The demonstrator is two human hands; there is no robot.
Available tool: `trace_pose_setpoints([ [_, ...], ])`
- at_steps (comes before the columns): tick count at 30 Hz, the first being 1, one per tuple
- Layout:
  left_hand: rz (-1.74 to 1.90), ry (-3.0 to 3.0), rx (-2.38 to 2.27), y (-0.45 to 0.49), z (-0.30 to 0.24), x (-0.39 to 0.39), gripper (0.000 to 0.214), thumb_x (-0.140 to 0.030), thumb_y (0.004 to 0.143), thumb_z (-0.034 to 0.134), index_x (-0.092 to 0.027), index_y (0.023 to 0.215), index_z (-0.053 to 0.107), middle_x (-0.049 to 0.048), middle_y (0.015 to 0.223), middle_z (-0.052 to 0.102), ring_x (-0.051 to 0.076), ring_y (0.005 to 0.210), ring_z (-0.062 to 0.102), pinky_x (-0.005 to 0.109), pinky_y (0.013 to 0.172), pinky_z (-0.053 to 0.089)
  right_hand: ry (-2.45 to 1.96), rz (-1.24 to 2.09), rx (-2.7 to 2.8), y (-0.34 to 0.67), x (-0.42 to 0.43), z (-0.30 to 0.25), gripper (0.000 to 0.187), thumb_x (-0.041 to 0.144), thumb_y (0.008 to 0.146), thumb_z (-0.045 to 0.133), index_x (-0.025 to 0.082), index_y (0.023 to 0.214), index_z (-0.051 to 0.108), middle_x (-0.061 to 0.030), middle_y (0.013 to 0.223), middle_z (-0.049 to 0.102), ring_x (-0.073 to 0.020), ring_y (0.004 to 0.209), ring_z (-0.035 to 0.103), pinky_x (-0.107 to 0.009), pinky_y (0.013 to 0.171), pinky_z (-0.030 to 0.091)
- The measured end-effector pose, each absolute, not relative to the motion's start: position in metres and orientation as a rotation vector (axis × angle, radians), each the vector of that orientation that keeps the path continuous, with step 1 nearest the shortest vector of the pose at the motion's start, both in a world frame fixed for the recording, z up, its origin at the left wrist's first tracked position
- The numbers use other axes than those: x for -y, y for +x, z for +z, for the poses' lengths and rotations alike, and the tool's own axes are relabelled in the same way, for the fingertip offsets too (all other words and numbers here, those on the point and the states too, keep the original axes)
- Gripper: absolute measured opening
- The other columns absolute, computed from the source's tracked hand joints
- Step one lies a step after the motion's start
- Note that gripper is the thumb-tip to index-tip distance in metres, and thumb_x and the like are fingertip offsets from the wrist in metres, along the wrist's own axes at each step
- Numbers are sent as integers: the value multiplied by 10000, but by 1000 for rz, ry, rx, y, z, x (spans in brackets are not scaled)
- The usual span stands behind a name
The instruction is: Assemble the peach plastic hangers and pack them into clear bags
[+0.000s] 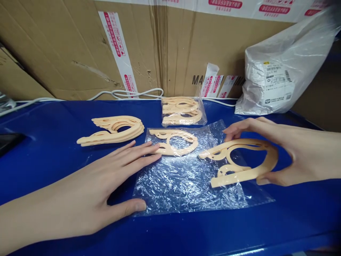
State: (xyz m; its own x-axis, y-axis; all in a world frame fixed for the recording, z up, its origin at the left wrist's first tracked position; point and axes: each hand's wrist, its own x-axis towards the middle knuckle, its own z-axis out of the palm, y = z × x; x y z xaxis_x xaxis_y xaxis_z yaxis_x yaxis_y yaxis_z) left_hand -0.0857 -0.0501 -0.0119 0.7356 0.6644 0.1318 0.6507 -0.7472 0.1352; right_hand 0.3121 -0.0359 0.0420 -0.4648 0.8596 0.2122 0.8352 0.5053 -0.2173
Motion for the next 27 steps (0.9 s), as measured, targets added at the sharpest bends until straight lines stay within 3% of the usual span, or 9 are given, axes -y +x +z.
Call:
trace_pose_setpoints([
  [4,219,2919,-1003,-91,-11,43,870,-569,826,636,-394,1549,185,-9,1536,405,376,1381,422,571,1006,517,-1400,490,2646,291,40,29,728,382,700,785,403,1345,447,-12,1290,600,-266,1145,641,-294,849,600],
  [10,235,2842,-1127,-81,-14,51,795,-597,875,567,-402,1544,183,-11,1562,363,361,1402,390,598,1032,479,-1422,660,2532,268,53,13,764,549,761,718,356,1419,381,-41,1363,562,-306,1214,581,-398,876,596],
  [14,340,2771,-1198,-73,-19,58,878,-662,834,587,-366,1548,170,7,1571,352,342,1402,396,565,1090,431,-1462,656,2561,280,51,18,870,555,749,737,378,1484,306,-56,1357,568,-343,1208,572,-457,932,559],
  [16,385,2772,-1224,-71,-21,62,924,-691,811,594,-340,1548,161,27,1572,349,336,1390,418,549,1085,444,-1459,696,2565,285,49,20,846,539,765,734,382,1479,307,-59,1315,590,-324,1183,586,-437,947,548],
  [20,399,2803,-1238,-67,-21,66,910,-709,808,580,-308,1530,198,48,1551,391,326,1362,465,525,1049,491,-1391,761,2466,275,53,12,668,534,816,690,363,1392,400,-47,1185,630,-255,1017,640,-361,803,584],
  [24,384,2823,-1243,-65,-18,65,889,-698,814,581,-310,1525,212,52,1545,405,324,1352,478,506,1032,514,-1305,706,2444,260,58,-1,692,511,806,712,356,1395,384,-16,1078,631,-201,894,624,-321,724,563],
  [27,405,2774,-1251,-66,-17,62,839,-678,828,582,-344,1515,235,27,1521,448,308,1331,508,490,1039,514,-1208,742,2438,258,53,-2,623,470,817,718,323,1352,434,-11,1069,636,-185,898,614,-301,749,544],
])
